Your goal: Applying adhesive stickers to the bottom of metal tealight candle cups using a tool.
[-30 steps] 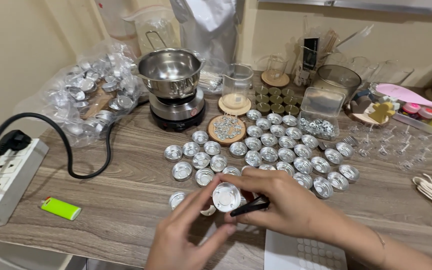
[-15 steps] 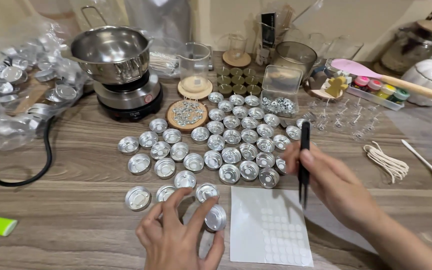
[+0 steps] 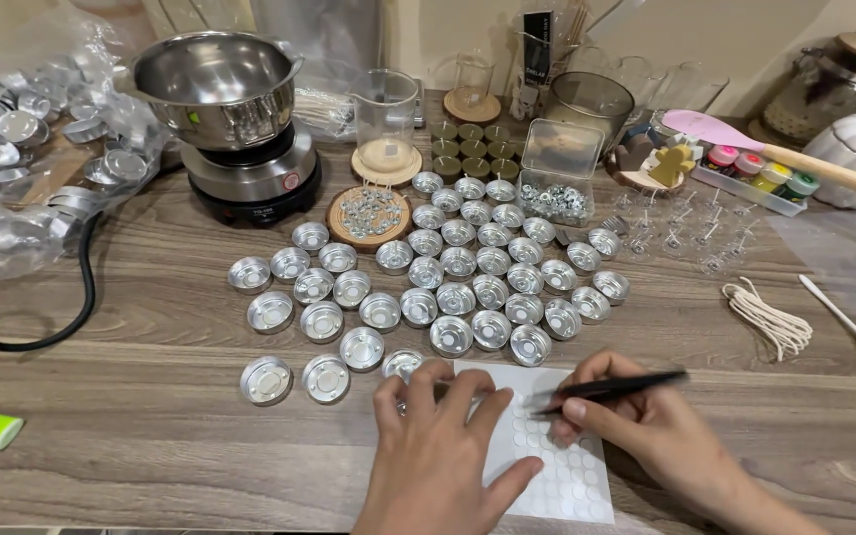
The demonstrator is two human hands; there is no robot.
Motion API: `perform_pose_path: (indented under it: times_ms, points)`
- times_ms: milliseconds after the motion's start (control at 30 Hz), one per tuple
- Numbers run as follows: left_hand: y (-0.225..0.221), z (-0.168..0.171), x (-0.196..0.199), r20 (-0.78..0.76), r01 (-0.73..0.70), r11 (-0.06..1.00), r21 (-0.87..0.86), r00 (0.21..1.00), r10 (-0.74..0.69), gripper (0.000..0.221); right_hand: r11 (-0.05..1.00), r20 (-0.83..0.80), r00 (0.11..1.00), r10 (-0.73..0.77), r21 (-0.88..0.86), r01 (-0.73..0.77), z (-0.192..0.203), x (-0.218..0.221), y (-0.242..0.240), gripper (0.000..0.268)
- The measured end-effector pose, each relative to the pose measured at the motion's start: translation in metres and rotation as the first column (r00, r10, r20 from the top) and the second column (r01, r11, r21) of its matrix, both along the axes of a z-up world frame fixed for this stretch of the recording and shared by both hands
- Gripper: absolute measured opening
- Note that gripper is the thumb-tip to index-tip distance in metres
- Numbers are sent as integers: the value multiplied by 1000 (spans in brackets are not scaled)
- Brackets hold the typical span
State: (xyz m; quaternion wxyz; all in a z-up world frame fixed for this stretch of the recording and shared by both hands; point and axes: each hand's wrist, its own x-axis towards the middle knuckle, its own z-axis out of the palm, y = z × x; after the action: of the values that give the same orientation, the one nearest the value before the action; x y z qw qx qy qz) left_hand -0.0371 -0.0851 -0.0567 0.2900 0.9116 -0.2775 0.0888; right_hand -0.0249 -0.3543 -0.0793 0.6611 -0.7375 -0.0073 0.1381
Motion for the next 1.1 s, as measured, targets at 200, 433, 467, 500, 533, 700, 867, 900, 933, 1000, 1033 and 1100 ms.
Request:
perform_pose_path:
  times_ms: [200,433,467,500,533,700,867,900,933,1000,1033,1100]
  points:
    - [3,-1,0,-55,23,1000,18,998,-22,61,971,118,989,93,210,-117,3,1,-5,51]
    - [9,-18,1,76,12,998,65,997,-17,58,989,-211,975,-64,120,90,22,3,12,41]
    - [8,-19,1,43,32,999,24,999,-33,64,991,-191,981,-43,116,66,25,3,14,46]
    - [8,-21,2,11,51,999,-18,999,-50,71,993,-171,985,-23,110,42,27,3,16,51]
    - [7,-15,3,8,51,999,-18,999,-51,71,993,-174,984,-23,110,43,26,3,15,51]
    - [9,1,8,-51,64,998,17,997,-63,71,936,319,922,219,-336,-106,31,5,11,25]
    - [15,-13,13,13,51,998,-37,999,-51,70,857,541,707,456,-480,-186,44,7,19,23]
    - [16,-19,13,45,59,996,-64,997,-57,70,857,576,663,478,-471,-209,47,7,22,23]
    - [16,-18,13,44,57,996,-63,998,-54,70,857,576,662,479,-470,-212,46,7,22,23]
    - [16,-17,12,11,64,996,-67,998,-63,70,834,569,671,475,-534,-137,46,6,22,23]
    - [16,-16,12,10,63,996,-67,998,-63,70,834,569,672,475,-534,-138,47,7,23,23]
    - [17,-15,13,2,69,994,-85,998,-69,70,818,589,628,508,-558,-139,50,10,25,23]
